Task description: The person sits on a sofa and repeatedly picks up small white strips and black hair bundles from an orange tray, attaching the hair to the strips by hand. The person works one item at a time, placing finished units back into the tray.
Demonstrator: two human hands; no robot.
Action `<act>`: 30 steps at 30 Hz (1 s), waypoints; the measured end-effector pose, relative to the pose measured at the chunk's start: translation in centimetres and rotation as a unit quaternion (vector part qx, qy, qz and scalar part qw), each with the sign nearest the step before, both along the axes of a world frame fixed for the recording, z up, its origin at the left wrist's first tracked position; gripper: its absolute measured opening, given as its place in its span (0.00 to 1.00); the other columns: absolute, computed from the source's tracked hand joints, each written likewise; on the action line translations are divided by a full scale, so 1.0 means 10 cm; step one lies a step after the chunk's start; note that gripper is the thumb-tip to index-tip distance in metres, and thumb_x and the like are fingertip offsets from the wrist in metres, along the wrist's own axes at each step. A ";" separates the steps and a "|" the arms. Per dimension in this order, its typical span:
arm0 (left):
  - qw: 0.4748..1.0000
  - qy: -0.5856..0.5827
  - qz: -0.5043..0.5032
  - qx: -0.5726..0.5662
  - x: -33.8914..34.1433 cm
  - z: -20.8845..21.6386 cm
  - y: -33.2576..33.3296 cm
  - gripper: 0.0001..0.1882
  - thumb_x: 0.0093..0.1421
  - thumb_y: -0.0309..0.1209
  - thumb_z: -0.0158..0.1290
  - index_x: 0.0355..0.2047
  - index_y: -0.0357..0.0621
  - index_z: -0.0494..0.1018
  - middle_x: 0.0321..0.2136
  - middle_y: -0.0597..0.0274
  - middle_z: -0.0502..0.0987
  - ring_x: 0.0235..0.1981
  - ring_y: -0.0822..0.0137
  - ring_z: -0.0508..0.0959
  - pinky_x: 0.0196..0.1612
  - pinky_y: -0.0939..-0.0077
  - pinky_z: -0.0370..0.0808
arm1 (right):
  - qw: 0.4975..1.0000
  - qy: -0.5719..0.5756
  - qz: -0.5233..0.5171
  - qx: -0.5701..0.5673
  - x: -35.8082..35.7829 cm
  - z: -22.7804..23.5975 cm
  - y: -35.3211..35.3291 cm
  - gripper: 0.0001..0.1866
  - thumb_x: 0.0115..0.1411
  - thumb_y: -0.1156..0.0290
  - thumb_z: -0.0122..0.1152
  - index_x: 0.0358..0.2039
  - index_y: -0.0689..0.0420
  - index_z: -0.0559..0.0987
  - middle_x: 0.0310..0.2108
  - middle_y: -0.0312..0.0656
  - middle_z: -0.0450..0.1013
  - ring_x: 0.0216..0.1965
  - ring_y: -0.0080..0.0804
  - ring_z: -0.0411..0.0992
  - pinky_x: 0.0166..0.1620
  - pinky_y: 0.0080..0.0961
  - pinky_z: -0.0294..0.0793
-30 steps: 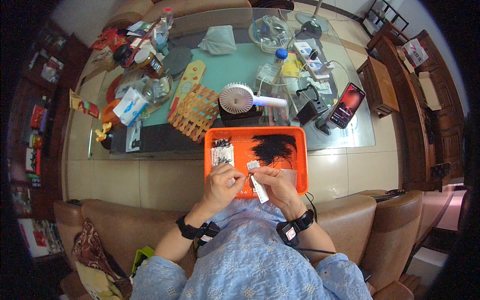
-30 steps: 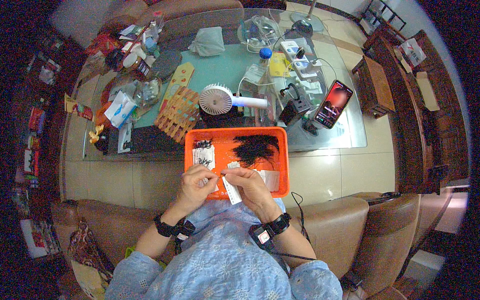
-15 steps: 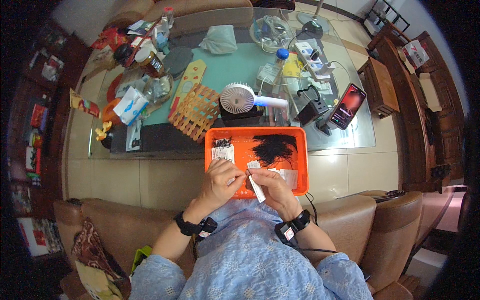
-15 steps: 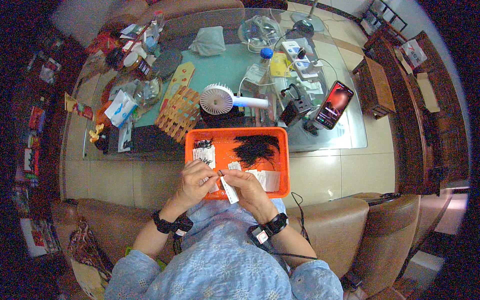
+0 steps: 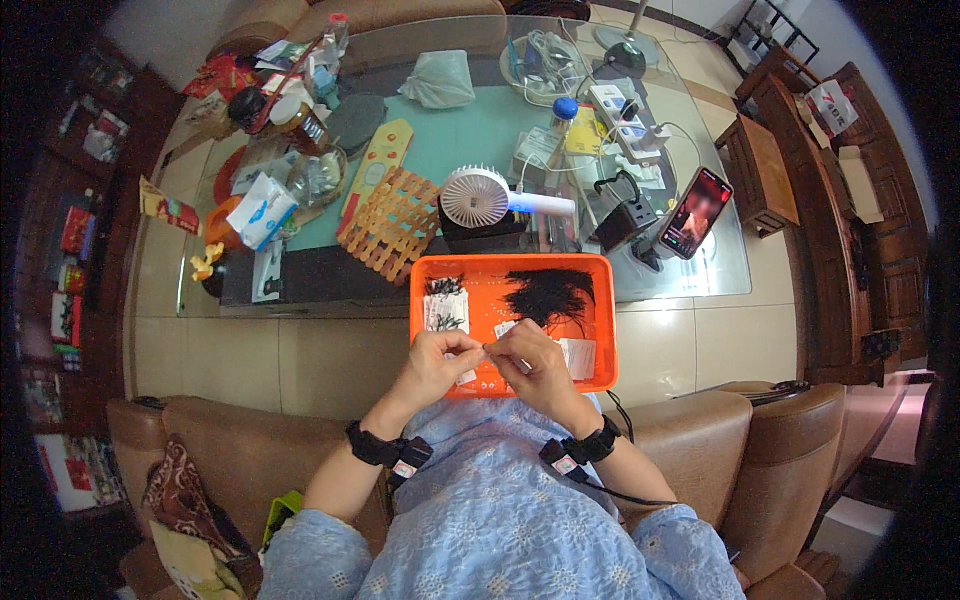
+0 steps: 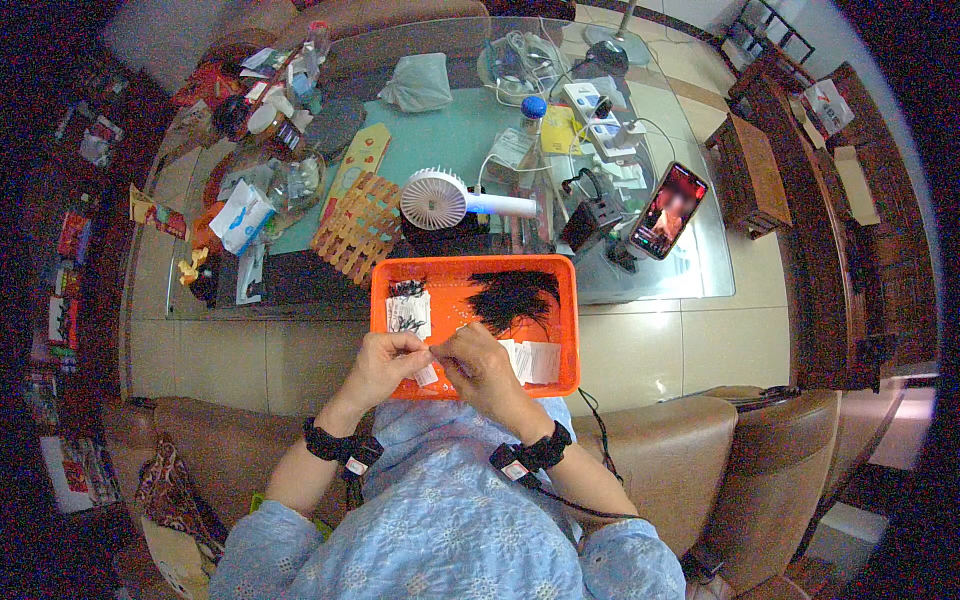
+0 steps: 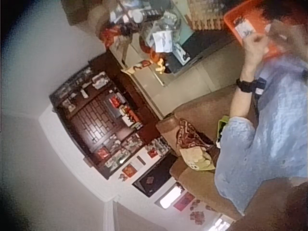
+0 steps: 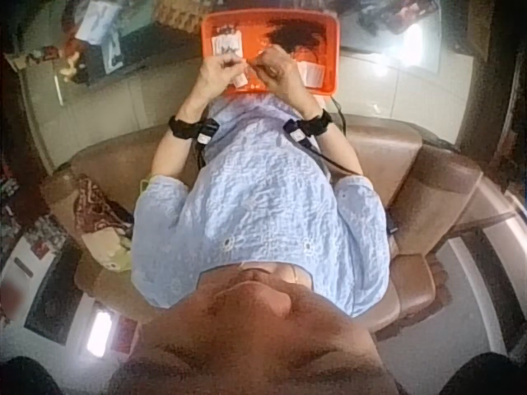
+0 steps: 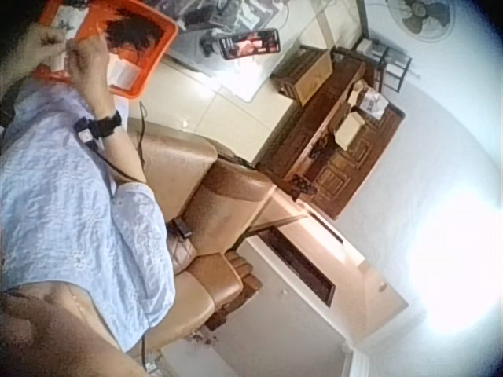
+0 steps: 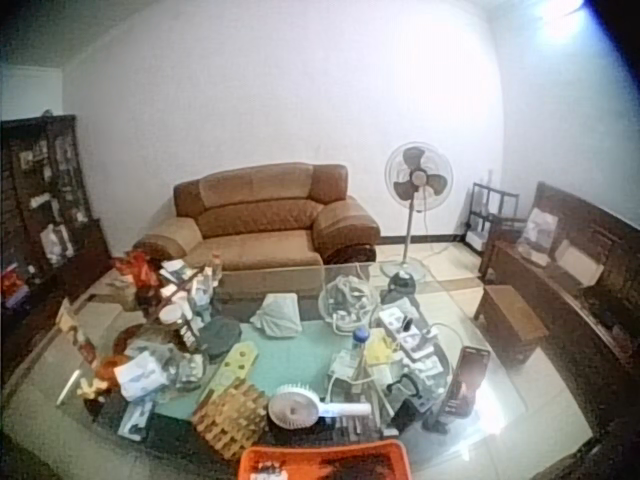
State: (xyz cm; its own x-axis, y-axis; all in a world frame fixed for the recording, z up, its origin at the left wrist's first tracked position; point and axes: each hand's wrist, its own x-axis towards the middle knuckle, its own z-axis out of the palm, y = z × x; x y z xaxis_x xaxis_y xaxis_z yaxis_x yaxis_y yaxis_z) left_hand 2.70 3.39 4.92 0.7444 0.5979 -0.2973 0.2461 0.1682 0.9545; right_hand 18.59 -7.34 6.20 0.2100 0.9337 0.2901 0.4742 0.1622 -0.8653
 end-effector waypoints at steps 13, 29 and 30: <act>0.988 -0.011 -0.051 0.144 0.04 0.17 0.04 0.04 0.52 0.23 0.56 0.25 0.33 0.77 0.22 0.59 0.76 0.25 0.70 0.76 0.29 0.77 0.71 | 0.894 0.400 -0.010 -0.202 -0.08 -0.08 -0.11 0.06 0.55 0.74 0.60 0.33 0.60 0.80 0.27 0.32 0.75 0.29 0.16 0.70 0.33 0.19 0.70; 0.959 0.010 -0.124 0.255 0.02 0.17 0.06 0.06 0.49 0.26 0.57 0.24 0.34 0.76 0.22 0.54 0.75 0.25 0.58 0.76 0.31 0.69 0.71 | 0.974 0.167 -0.046 -0.145 -0.12 -0.10 -0.18 0.05 0.54 0.73 0.61 0.29 0.62 0.78 0.27 0.41 0.76 0.31 0.27 0.73 0.35 0.25 0.70; 0.959 0.010 -0.121 0.256 0.02 0.17 0.06 0.06 0.49 0.26 0.57 0.25 0.34 0.76 0.22 0.54 0.76 0.26 0.58 0.76 0.32 0.69 0.71 | 0.981 0.140 -0.048 -0.126 -0.12 -0.12 -0.18 0.06 0.54 0.73 0.61 0.28 0.62 0.78 0.28 0.41 0.76 0.31 0.27 0.73 0.36 0.25 0.70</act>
